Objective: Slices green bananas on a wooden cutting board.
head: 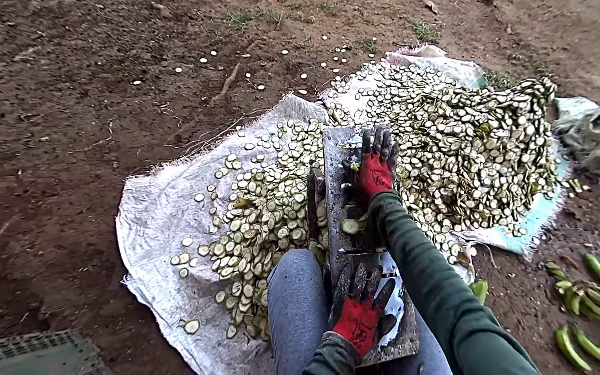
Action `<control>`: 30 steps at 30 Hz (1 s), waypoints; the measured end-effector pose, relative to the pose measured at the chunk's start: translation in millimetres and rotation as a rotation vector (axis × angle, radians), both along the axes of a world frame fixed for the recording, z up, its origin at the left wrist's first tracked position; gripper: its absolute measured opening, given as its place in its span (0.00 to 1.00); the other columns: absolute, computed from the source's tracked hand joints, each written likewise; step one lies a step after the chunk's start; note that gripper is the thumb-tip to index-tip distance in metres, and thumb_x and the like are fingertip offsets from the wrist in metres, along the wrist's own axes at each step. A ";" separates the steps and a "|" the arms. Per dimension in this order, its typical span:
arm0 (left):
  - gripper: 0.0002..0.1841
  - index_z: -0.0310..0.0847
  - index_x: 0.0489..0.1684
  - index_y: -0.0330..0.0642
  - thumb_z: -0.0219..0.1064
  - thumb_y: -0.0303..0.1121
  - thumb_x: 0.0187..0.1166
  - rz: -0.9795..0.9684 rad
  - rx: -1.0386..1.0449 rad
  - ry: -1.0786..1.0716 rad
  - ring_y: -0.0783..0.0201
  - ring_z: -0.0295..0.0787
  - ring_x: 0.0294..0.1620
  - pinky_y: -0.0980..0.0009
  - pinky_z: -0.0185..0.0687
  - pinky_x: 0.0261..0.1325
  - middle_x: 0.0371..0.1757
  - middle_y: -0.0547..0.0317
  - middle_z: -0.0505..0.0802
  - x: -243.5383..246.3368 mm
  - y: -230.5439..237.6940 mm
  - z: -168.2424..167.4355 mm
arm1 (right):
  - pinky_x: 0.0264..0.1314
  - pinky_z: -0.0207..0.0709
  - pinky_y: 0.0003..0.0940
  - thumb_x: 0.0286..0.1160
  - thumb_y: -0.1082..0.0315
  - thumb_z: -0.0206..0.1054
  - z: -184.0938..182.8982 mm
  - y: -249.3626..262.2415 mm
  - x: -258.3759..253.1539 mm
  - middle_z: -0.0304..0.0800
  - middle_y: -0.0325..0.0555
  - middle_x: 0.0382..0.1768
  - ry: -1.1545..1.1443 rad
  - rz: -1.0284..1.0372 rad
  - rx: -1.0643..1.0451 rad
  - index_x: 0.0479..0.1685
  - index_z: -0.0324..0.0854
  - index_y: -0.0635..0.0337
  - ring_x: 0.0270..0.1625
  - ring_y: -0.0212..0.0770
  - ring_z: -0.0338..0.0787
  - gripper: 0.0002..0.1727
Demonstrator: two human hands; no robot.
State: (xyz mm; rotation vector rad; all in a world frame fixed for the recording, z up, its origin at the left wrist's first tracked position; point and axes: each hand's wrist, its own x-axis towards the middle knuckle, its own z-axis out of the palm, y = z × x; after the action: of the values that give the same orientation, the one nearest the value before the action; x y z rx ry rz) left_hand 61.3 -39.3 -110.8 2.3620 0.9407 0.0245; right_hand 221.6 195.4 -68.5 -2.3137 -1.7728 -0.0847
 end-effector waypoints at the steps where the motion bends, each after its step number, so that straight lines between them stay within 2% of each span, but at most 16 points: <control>1: 0.37 0.60 0.92 0.55 0.62 0.53 0.80 0.053 0.065 -0.055 0.37 0.65 0.87 0.39 0.71 0.74 0.90 0.42 0.66 -2.4 -4.9 -2.3 | 0.95 0.32 0.64 0.80 0.36 0.56 -0.4 -8.8 -2.8 0.58 0.62 0.90 0.003 0.004 -0.008 0.97 0.45 0.53 0.94 0.61 0.52 0.50; 3: 0.37 0.72 0.84 0.44 0.68 0.52 0.75 0.152 0.046 -0.024 0.30 0.73 0.80 0.33 0.71 0.71 0.81 0.32 0.78 -7.4 -11.0 0.8 | 0.93 0.38 0.68 0.79 0.43 0.62 -4.5 -55.4 -9.0 0.58 0.65 0.90 0.037 0.050 -0.056 0.95 0.50 0.55 0.94 0.66 0.52 0.47; 4: 0.39 0.72 0.83 0.38 0.70 0.51 0.73 0.192 0.016 0.041 0.26 0.74 0.78 0.30 0.68 0.71 0.78 0.27 0.79 -8.4 -10.5 5.7 | 0.92 0.38 0.69 0.79 0.47 0.64 -6.3 -86.0 -10.5 0.56 0.67 0.90 0.074 0.059 -0.136 0.96 0.49 0.56 0.94 0.67 0.50 0.47; 6: 0.43 0.58 0.90 0.36 0.66 0.51 0.78 0.223 -0.124 0.239 0.25 0.62 0.85 0.30 0.55 0.80 0.84 0.24 0.69 -6.0 1.8 22.6 | 0.92 0.40 0.68 0.75 0.50 0.64 -10.1 -130.6 -13.7 0.60 0.69 0.88 0.102 0.044 -0.301 0.93 0.54 0.63 0.92 0.68 0.54 0.46; 7: 0.43 0.61 0.88 0.33 0.67 0.52 0.77 0.260 -0.075 0.220 0.24 0.62 0.85 0.31 0.53 0.81 0.83 0.23 0.71 -2.0 6.4 22.7 | 0.92 0.36 0.67 0.76 0.49 0.64 -6.5 -135.3 -14.1 0.57 0.69 0.89 0.115 0.030 -0.353 0.94 0.50 0.64 0.93 0.68 0.51 0.48; 9: 0.42 0.71 0.82 0.32 0.71 0.53 0.71 0.262 0.077 0.186 0.27 0.69 0.82 0.33 0.61 0.78 0.79 0.25 0.76 10.0 16.7 21.8 | 0.94 0.25 0.65 0.79 0.43 0.61 -3.8 -111.0 -9.7 0.48 0.67 0.93 0.095 0.005 -0.299 0.96 0.41 0.61 0.96 0.64 0.42 0.52; 11: 0.40 0.66 0.86 0.35 0.70 0.49 0.75 0.177 -0.045 0.275 0.29 0.65 0.84 0.35 0.60 0.79 0.83 0.25 0.72 22.9 37.6 34.6 | 0.94 0.20 0.64 0.77 0.35 0.58 -4.9 -53.4 1.8 0.41 0.63 0.95 0.013 -0.022 -0.143 0.97 0.37 0.58 0.97 0.60 0.36 0.56; 14: 0.42 0.54 0.93 0.45 0.65 0.49 0.78 0.148 -0.012 0.222 0.35 0.65 0.86 0.40 0.62 0.81 0.86 0.33 0.70 30.2 54.5 27.6 | 0.95 0.18 0.64 0.78 0.32 0.55 17.0 34.9 12.7 0.37 0.60 0.96 0.030 -0.024 -0.092 0.98 0.33 0.56 0.98 0.58 0.32 0.57; 18: 0.38 0.63 0.87 0.35 0.66 0.46 0.78 0.091 -0.074 0.358 0.37 0.64 0.86 0.43 0.61 0.83 0.85 0.32 0.70 33.3 56.0 36.1 | 0.94 0.16 0.64 0.74 0.32 0.58 20.0 98.8 23.7 0.31 0.53 0.97 0.038 -0.011 0.006 0.98 0.33 0.48 0.98 0.55 0.27 0.57; 20: 0.37 0.69 0.83 0.34 0.70 0.44 0.74 0.121 -0.041 0.361 0.36 0.66 0.85 0.44 0.63 0.81 0.84 0.30 0.72 33.8 53.1 37.0 | 0.95 0.24 0.65 0.78 0.32 0.56 29.4 116.0 25.6 0.38 0.55 0.97 0.168 -0.069 0.022 0.99 0.35 0.43 0.98 0.57 0.34 0.53; 21: 0.38 0.71 0.82 0.33 0.72 0.43 0.71 0.143 -0.020 0.351 0.35 0.67 0.85 0.44 0.64 0.80 0.83 0.29 0.72 32.6 50.8 37.3 | 0.94 0.35 0.65 0.80 0.32 0.54 34.8 122.5 27.3 0.45 0.58 0.95 0.281 -0.127 0.031 0.98 0.39 0.42 0.97 0.59 0.42 0.50; 23: 0.35 0.73 0.79 0.29 0.72 0.40 0.72 0.231 0.034 0.264 0.32 0.66 0.84 0.43 0.62 0.82 0.80 0.24 0.74 30.5 46.6 36.1 | 0.85 0.60 0.66 0.89 0.41 0.50 58.8 134.4 36.6 0.68 0.64 0.85 0.559 -0.224 0.088 0.95 0.54 0.46 0.87 0.63 0.68 0.38; 25: 0.34 0.75 0.77 0.29 0.69 0.44 0.73 0.310 0.224 0.073 0.27 0.66 0.83 0.39 0.57 0.84 0.78 0.22 0.76 28.0 41.6 14.5 | 0.80 0.68 0.61 0.94 0.54 0.49 76.5 127.7 53.2 0.80 0.64 0.75 0.864 -0.234 0.240 0.81 0.72 0.59 0.80 0.60 0.78 0.26; 27: 0.34 0.75 0.80 0.36 0.63 0.48 0.76 0.376 0.461 -0.128 0.27 0.66 0.84 0.33 0.56 0.84 0.81 0.30 0.76 31.3 48.2 -8.5 | 0.78 0.71 0.53 0.95 0.61 0.50 77.2 78.3 66.4 0.84 0.65 0.68 1.015 -0.094 0.473 0.73 0.76 0.70 0.73 0.56 0.83 0.23; 28: 0.35 0.74 0.81 0.36 0.66 0.46 0.74 0.390 0.467 -0.157 0.24 0.63 0.84 0.28 0.54 0.81 0.82 0.29 0.75 34.9 52.2 -7.6 | 0.79 0.72 0.48 0.94 0.62 0.50 67.4 33.9 76.4 0.84 0.64 0.70 1.038 0.000 0.569 0.74 0.75 0.71 0.72 0.52 0.85 0.23; 30: 0.35 0.74 0.82 0.42 0.67 0.48 0.74 0.358 0.502 -0.149 0.21 0.61 0.84 0.24 0.53 0.78 0.83 0.29 0.74 50.0 70.6 5.2 | 0.68 0.84 0.38 0.94 0.61 0.49 24.5 -76.3 109.0 0.83 0.51 0.76 1.077 0.071 0.681 0.82 0.72 0.62 0.64 0.39 0.91 0.25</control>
State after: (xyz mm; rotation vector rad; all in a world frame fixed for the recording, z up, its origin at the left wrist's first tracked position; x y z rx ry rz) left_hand 111.3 31.3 -105.7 2.5439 1.3964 0.6351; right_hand 330.6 119.1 -44.0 -1.3469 -1.0141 0.4212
